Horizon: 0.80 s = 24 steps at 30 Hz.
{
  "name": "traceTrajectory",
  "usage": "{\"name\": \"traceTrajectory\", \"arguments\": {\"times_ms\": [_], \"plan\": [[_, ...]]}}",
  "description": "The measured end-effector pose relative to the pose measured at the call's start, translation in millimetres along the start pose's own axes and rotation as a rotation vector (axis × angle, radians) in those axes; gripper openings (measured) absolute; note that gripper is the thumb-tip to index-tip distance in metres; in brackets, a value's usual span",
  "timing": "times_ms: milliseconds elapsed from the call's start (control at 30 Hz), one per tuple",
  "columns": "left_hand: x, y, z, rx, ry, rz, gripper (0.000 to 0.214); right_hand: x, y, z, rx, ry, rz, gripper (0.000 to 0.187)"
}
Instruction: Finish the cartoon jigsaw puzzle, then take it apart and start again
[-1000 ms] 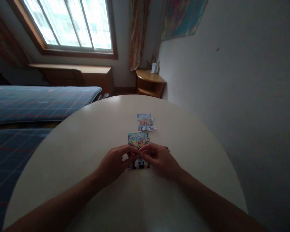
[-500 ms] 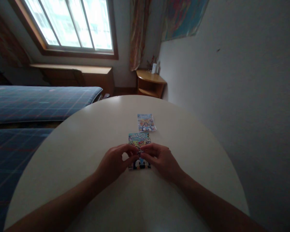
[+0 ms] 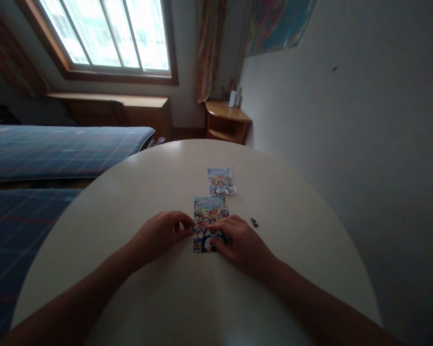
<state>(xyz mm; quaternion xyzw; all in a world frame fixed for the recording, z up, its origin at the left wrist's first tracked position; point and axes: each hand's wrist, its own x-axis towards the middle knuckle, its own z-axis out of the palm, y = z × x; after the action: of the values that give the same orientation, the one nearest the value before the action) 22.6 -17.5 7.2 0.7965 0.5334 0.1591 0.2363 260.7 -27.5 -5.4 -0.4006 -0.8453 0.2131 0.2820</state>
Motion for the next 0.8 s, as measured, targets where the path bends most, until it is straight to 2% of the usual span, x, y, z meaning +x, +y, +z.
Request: {"name": "traceTrajectory", "arguments": {"times_ms": [267,533,733,800], "plan": [[0.4,6.4,0.9,0.03,-0.072,-0.038,0.015,-3.8,-4.4,3.0,-0.084,-0.084,-0.053,0.032],[0.2,5.1,3.2,-0.004,-0.096,-0.004,0.015,-4.8,-5.1,4.5,-0.157,-0.123,-0.085,0.036],[0.7,6.6,-1.9,0.023,-0.105,-0.011,0.016,-5.3,-5.6,4.5,-0.223,-0.157,-0.095,0.035],[1.2,3.8,-1.6,0.028,-0.076,-0.014,0.016,-5.4,-5.8,4.2,-0.242,-0.165,-0.098,0.035]]}}
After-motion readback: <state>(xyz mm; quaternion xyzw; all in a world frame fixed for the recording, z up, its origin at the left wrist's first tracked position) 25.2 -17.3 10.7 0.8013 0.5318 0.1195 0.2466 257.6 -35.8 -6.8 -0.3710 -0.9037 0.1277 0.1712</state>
